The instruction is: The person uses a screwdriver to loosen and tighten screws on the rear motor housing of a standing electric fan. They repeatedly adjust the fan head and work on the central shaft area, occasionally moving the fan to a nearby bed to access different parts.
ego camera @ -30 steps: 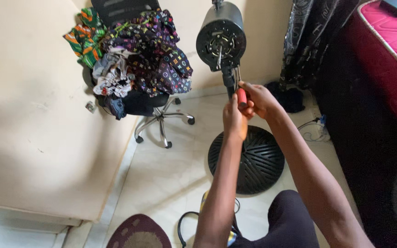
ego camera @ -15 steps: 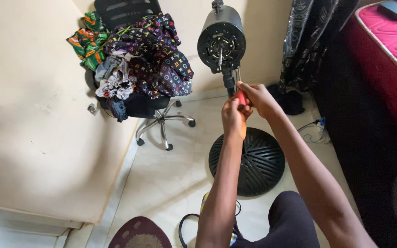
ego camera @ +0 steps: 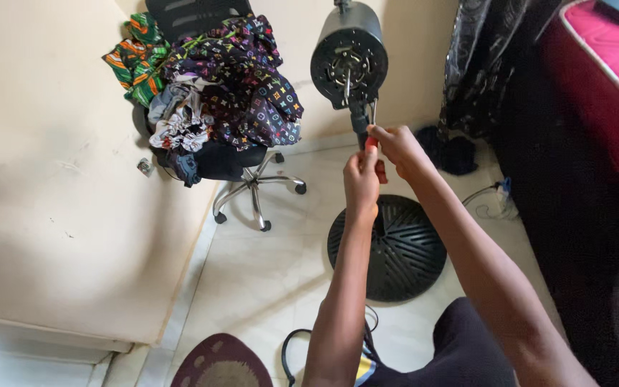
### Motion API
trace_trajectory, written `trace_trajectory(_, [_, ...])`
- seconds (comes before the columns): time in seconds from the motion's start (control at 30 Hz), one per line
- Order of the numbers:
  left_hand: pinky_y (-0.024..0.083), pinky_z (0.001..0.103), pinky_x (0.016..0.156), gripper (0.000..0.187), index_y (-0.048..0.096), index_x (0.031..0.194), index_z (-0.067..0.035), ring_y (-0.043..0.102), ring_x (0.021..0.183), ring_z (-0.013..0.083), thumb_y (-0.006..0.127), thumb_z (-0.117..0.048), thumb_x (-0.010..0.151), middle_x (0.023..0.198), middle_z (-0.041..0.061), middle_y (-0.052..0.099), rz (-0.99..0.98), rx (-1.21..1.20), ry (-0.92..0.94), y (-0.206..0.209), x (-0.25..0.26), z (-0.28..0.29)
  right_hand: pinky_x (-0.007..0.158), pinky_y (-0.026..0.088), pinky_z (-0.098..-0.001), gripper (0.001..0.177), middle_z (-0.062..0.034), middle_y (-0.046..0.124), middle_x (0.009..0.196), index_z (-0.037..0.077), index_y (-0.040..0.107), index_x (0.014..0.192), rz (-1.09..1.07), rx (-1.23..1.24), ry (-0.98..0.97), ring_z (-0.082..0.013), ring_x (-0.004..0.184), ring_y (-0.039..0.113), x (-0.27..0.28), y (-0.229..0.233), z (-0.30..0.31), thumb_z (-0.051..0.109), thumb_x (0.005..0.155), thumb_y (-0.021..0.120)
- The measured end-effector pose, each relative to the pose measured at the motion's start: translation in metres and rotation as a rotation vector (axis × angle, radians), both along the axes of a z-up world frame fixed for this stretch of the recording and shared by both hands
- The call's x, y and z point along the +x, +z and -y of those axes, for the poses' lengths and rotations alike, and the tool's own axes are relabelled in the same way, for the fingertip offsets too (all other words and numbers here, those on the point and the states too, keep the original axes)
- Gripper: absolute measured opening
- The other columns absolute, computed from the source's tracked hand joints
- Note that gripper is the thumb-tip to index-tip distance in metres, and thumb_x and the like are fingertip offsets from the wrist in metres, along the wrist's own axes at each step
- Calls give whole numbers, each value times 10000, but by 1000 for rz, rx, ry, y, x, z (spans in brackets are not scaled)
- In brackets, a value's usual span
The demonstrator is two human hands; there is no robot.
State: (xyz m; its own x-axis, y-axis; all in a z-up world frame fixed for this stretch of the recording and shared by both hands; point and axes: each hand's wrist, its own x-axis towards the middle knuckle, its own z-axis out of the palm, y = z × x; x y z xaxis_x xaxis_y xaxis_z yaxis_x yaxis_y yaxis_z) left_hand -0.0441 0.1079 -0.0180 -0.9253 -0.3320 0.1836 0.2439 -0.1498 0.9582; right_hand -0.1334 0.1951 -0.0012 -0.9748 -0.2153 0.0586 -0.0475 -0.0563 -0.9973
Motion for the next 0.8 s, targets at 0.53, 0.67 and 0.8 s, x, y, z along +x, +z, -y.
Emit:
trace_trajectory(0.53, [522, 295, 499, 419, 591, 1061, -15, 641, 533, 160, 463, -413, 1030, 703, 88, 677, 17, 36, 8, 6, 14, -11, 373, 359, -294, 430, -44, 645, 638, 38, 655, 853, 314, -371, 307, -131, 441, 489, 8, -4, -17, 424, 1027, 582])
trace_trajectory(0.67, [529, 286, 508, 350, 537, 1027, 20, 672, 572, 164, 619, -320, 1030, 728, 105, 682, -103, -414, 182, 16, 25, -15, 434, 429, -330, 500, -48, 608, 634, 8, 690, 820, 101, 198, 17, -129, 509, 549, 16, 12, -14, 488, 959, 676])
trace_trajectory(0.8, [484, 315, 481, 295, 527, 1008, 6, 598, 537, 155, 573, -279, 1064, 708, 71, 613, -77, -163, 146, 9, 10, -14, 422, 395, -342, 545, -48, 577, 606, -9, 703, 841, 126, 202, 35, -138, 486, 510, 21, 24, -9, 515, 978, 637])
